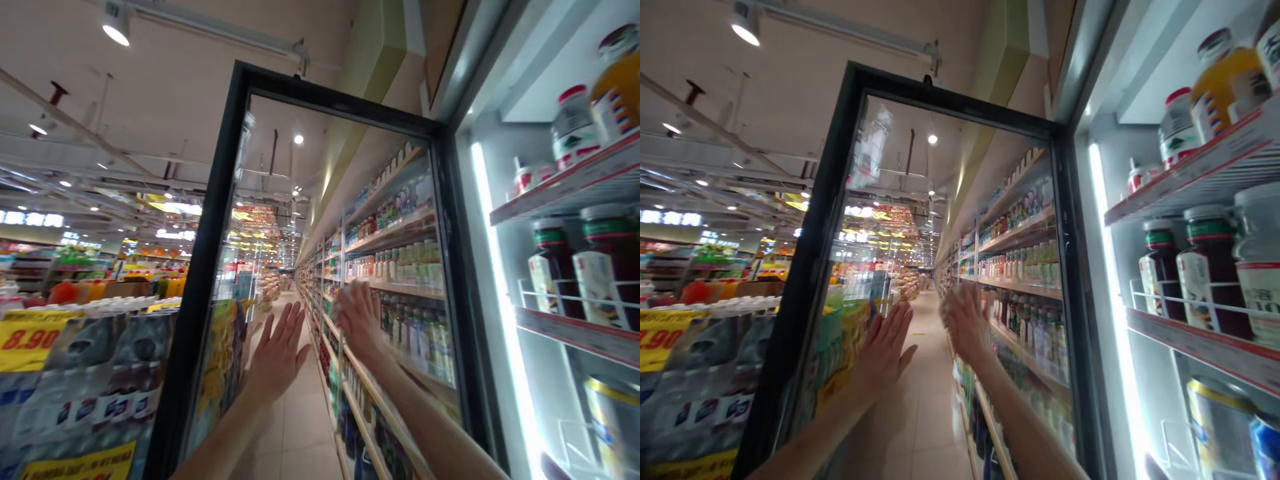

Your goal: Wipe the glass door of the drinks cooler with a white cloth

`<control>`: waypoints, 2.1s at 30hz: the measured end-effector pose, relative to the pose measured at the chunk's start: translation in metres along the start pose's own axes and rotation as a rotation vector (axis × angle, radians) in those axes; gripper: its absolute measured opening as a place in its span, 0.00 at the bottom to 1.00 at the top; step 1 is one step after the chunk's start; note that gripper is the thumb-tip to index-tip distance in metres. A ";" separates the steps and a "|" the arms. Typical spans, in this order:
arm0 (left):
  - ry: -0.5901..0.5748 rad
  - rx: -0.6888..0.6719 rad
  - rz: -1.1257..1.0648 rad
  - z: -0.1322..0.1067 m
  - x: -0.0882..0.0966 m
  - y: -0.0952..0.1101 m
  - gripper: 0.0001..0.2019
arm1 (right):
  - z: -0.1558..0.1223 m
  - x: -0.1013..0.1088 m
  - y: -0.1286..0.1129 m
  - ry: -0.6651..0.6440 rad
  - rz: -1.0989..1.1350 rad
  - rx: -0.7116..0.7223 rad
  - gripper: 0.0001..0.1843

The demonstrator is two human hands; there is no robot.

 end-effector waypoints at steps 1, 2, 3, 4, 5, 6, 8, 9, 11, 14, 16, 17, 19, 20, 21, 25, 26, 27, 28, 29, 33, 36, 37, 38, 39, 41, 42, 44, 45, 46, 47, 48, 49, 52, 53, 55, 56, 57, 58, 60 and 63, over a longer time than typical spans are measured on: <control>-0.001 0.002 0.001 0.000 0.000 -0.001 0.30 | -0.011 -0.002 -0.007 -0.030 0.010 0.108 0.23; -0.005 0.003 0.001 0.001 0.000 -0.001 0.30 | -0.021 -0.002 -0.004 -0.051 0.012 0.142 0.23; -0.009 0.004 0.002 0.001 0.001 -0.002 0.30 | -0.028 0.001 0.008 -0.048 0.007 0.080 0.23; -0.013 0.006 0.001 0.002 0.001 -0.002 0.30 | -0.032 0.005 0.026 -0.016 -0.005 -0.060 0.22; -0.018 0.006 0.000 0.002 0.002 -0.001 0.30 | -0.035 0.009 0.046 0.030 -0.020 -0.237 0.23; -0.021 0.008 -0.003 0.003 0.002 0.000 0.30 | -0.036 0.012 0.065 0.090 -0.032 -0.412 0.23; -0.019 0.010 -0.009 0.003 0.003 0.001 0.30 | -0.037 0.014 0.081 0.180 -0.043 -0.631 0.26; -0.018 0.009 -0.010 0.003 0.002 0.001 0.30 | -0.039 0.012 0.076 0.196 -0.039 -0.637 0.27; -0.015 0.007 -0.007 0.002 0.001 0.001 0.31 | -0.045 0.004 0.047 0.147 -0.017 -0.466 0.26; -0.005 0.009 -0.008 0.001 -0.001 -0.002 0.30 | -0.055 -0.007 0.010 0.023 0.011 -0.077 0.25; 0.002 0.014 -0.015 0.000 -0.001 -0.003 0.29 | -0.059 -0.005 0.021 -0.007 -0.008 -0.032 0.25; -0.002 0.014 -0.017 0.000 -0.001 -0.002 0.29 | -0.058 -0.002 0.034 0.013 -0.025 -0.110 0.24; -0.016 0.011 -0.014 0.001 0.000 -0.001 0.29 | -0.055 0.004 0.063 0.099 -0.054 -0.378 0.24; -0.023 0.009 -0.011 0.001 0.000 -0.001 0.28 | -0.054 0.005 0.070 0.145 -0.060 -0.503 0.25; -0.028 0.009 -0.009 0.001 0.000 0.000 0.29 | -0.053 0.005 0.070 0.180 -0.059 -0.579 0.26; -0.009 0.012 -0.013 0.002 0.002 0.000 0.29 | -0.060 -0.004 0.013 0.091 0.009 -0.233 0.27; -0.008 0.013 -0.016 0.002 0.002 -0.001 0.28 | -0.065 -0.005 0.000 0.045 0.027 -0.089 0.27; -0.010 0.013 -0.018 0.002 0.002 -0.001 0.28 | -0.070 -0.005 -0.005 0.014 0.037 0.017 0.27; -0.016 0.013 -0.019 0.002 0.003 -0.001 0.28 | -0.075 -0.003 -0.002 -0.002 0.033 0.067 0.26; -0.023 0.013 -0.018 0.003 0.004 -0.001 0.27 | -0.078 0.000 0.007 0.007 0.018 0.048 0.26; -0.029 0.010 -0.003 0.004 0.006 0.001 0.26 | -0.084 0.009 0.054 0.146 -0.061 -0.440 0.26; -0.019 0.008 0.004 0.004 0.007 0.001 0.25 | -0.091 0.004 0.038 0.152 -0.039 -0.436 0.28; -0.022 0.012 0.003 0.004 0.006 0.001 0.25 | -0.095 0.002 0.027 0.106 -0.020 -0.307 0.28; -0.028 0.017 0.002 0.004 0.006 0.001 0.25 | -0.100 0.000 0.019 0.050 -0.004 -0.165 0.28; -0.035 0.023 0.000 0.004 0.006 0.001 0.26 | -0.104 -0.001 0.015 0.001 0.005 -0.052 0.28; -0.047 0.027 -0.002 0.003 0.006 0.001 0.26 | -0.109 0.000 0.025 -0.026 -0.010 -0.007 0.27; -0.050 0.024 -0.002 0.004 0.006 0.001 0.26 | -0.109 0.002 0.035 0.010 -0.031 -0.096 0.27; -0.044 0.012 -0.001 0.004 0.005 0.002 0.26 | -0.105 0.006 0.054 0.138 -0.062 -0.373 0.27; -0.042 0.009 -0.001 0.004 0.005 0.002 0.26 | -0.102 0.006 0.056 0.190 -0.063 -0.480 0.27; -0.041 0.009 -0.003 0.003 0.005 0.002 0.26 | -0.100 0.005 0.052 0.212 -0.053 -0.518 0.27; -0.042 0.011 -0.007 0.003 0.004 0.002 0.26 | -0.099 0.003 0.043 0.195 -0.031 -0.477 0.26; -0.044 0.014 -0.011 0.003 0.004 0.002 0.26 | -0.098 0.000 0.031 0.139 -0.003 -0.358 0.25; -0.048 0.017 -0.015 0.002 0.004 0.002 0.27 | -0.098 -0.002 0.020 0.065 0.025 -0.203 0.24; -0.065 0.018 -0.022 0.001 0.004 0.001 0.28 | -0.099 -0.003 0.016 -0.059 0.048 0.047 0.22; -0.067 0.017 -0.023 0.001 0.004 0.001 0.28 | -0.097 -0.001 0.027 -0.037 0.030 -0.014 0.22; -0.062 0.012 -0.022 0.002 0.005 0.002 0.29 | -0.093 0.006 0.057 0.073 -0.014 -0.312 0.23; -0.060 0.009 -0.022 0.002 0.005 0.002 0.29 | -0.092 0.009 0.069 0.129 -0.029 -0.471 0.24; -0.062 0.009 -0.022 0.002 0.006 0.002 0.29 | -0.093 0.011 0.076 0.169 -0.035 -0.579 0.25; -0.065 0.011 -0.021 0.003 0.006 0.003 0.29 | -0.094 0.011 0.077 0.178 -0.031 -0.602 0.26; -0.074 0.017 -0.018 0.003 0.006 0.003 0.29 | -0.101 0.008 0.066 0.072 0.000 -0.370 0.25; -0.077 0.019 -0.010 0.003 0.006 0.003 0.28 | -0.110 0.002 0.051 -0.098 0.019 0.044 0.23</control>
Point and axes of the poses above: each hand's wrist, its own z-axis towards the middle knuckle, its own x-axis out of the back of the hand, y = z × x, the point moved 1 cm from there along z, towards the middle knuckle, and after that the axes turned 14 degrees about -x, right-handed, at the moved point
